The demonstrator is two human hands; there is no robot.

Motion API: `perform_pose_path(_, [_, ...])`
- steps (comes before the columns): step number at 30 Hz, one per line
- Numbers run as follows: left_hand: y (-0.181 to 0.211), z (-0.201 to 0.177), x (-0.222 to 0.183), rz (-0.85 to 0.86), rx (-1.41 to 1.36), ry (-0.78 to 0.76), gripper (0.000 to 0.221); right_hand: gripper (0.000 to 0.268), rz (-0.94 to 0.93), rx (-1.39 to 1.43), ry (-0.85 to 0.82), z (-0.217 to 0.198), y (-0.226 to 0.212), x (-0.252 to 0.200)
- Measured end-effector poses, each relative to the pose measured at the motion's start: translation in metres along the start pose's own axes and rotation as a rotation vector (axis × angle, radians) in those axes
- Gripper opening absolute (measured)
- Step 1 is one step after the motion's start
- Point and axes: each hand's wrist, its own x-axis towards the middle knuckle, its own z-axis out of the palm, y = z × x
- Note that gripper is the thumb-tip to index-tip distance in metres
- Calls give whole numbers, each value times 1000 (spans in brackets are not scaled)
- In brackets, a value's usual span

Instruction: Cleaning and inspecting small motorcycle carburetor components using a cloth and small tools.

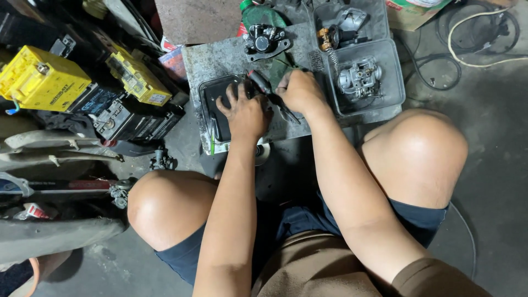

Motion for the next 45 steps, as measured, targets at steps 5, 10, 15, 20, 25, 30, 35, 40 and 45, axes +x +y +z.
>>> perform_pose_path(5, [11, -20, -1, -38, -23, 85, 19, 23, -3, 14, 6, 0, 9, 4])
perform_pose_path(10, [13, -26, 0, -82, -95, 212, 16, 24, 13, 23, -12, -19, 1, -24])
perform_pose_path(15, [16, -22, 2, -81, -170, 262, 27, 27, -10, 27, 29, -6, 20, 1])
perform_pose_path(20, [32, -32, 0, -23, -191, 238, 20, 28, -20, 32, 81, -2, 21, -2])
perform_pose_path(25, [39, -29, 4, 72, -319, 228, 24, 51, 15, 71, 118, -2, 15, -19])
perform_pose_path(30, [49, -31, 6, 49, -829, 209, 33, 55, 31, 86, 50, 8, 29, -1])
perform_pose_path(35, [50, -33, 16, -247, -1390, 137, 51, 49, -4, 127, 162, 14, 36, 7])
perform_pose_path(40, [50, -41, 17, -330, -1795, 151, 66, 52, -195, 212, 363, -8, 28, -5])
perform_pose_path(45, [57, -29, 30, -237, -2156, -105, 65, 38, -876, 439, 290, -4, 22, -13])
